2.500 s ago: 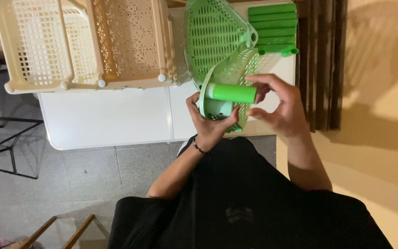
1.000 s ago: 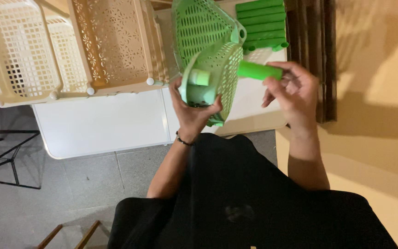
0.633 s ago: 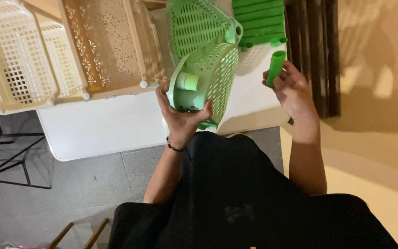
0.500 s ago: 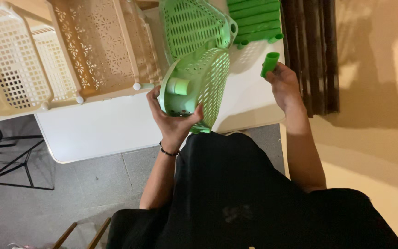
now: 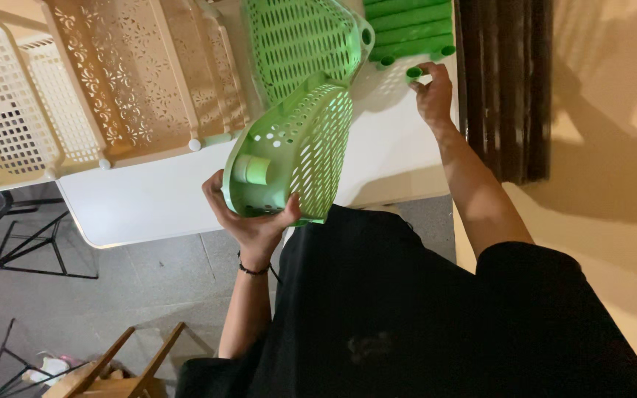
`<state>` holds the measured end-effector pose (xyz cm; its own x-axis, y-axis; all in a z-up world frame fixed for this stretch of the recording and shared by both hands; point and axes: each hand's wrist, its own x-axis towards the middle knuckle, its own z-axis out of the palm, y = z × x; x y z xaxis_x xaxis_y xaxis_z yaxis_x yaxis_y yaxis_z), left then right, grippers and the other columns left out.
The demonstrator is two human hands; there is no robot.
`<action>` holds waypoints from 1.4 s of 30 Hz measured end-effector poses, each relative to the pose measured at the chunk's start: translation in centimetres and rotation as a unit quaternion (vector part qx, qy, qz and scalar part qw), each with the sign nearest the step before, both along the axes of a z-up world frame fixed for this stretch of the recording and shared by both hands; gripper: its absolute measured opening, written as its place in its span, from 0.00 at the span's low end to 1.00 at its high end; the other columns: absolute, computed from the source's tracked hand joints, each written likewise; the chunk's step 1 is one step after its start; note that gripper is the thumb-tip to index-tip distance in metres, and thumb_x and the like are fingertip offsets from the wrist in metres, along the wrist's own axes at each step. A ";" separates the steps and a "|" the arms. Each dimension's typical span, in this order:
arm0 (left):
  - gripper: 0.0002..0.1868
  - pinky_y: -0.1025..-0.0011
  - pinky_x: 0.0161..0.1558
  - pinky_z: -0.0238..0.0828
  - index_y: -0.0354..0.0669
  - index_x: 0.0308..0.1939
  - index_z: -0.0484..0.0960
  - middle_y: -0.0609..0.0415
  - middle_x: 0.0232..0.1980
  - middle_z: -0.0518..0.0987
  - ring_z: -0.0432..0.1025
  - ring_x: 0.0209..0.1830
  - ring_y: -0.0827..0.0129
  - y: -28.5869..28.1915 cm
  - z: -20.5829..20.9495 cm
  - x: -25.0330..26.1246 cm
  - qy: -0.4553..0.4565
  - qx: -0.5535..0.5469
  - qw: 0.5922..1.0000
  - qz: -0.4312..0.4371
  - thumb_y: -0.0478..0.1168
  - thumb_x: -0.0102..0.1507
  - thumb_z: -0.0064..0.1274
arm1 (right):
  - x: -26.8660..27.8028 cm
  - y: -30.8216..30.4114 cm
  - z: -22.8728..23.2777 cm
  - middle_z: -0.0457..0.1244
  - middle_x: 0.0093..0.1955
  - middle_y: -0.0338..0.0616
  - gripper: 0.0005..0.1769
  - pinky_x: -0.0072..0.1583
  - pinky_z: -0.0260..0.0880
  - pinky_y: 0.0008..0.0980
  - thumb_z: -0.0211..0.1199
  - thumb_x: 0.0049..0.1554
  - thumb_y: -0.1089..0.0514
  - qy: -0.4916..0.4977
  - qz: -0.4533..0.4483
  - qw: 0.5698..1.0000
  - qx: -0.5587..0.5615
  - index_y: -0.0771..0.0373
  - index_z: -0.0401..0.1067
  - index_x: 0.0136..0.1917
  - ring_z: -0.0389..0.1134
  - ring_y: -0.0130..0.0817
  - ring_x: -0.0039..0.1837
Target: The person disassembles a green plastic three-tier storage rack on a white table. They remove the green support poles and the three green baskets one by one, placing the parts on the table. The person does not reassemble the rack within the clip.
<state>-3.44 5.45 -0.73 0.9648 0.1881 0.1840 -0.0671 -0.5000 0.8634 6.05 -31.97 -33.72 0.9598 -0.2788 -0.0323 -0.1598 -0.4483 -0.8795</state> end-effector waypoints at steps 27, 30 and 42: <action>0.50 0.65 0.59 0.67 0.36 0.60 0.62 0.52 0.56 0.64 0.65 0.55 0.66 -2.1 -0.8 -0.5 -0.010 0.022 1.000 0.019 0.59 0.48 0.75 | 1.3 1.2 -3.5 0.59 0.58 0.45 0.23 0.42 0.72 0.22 0.66 0.60 0.72 0.093 -0.062 0.988 0.111 0.57 0.70 0.67 0.65 0.28 0.44; 0.50 0.66 0.58 0.67 0.35 0.60 0.62 0.52 0.56 0.63 0.64 0.55 0.67 -2.0 -0.9 -0.5 -0.017 0.037 0.999 0.019 0.59 0.48 0.75 | 0.9 1.3 -3.1 0.59 0.57 0.44 0.25 0.40 0.73 0.21 0.66 0.60 0.72 0.089 -0.055 0.990 0.098 0.58 0.68 0.68 0.64 0.26 0.44; 0.50 0.63 0.58 0.67 0.36 0.60 0.63 0.52 0.55 0.64 0.65 0.55 0.65 -0.9 -0.9 -0.7 -0.022 0.077 0.997 0.015 0.62 0.49 0.72 | 1.1 -0.7 -3.4 0.61 0.56 0.44 0.33 0.66 0.67 0.48 0.79 0.57 0.55 0.015 -0.233 0.971 -0.048 0.59 0.61 0.66 0.64 0.38 0.59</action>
<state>-4.19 4.54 -1.62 0.9495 0.1823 0.2554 -0.0871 -0.6289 0.7726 7.12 -32.63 -37.12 0.7271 -0.6865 -0.0103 -0.3903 -0.4010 -0.8288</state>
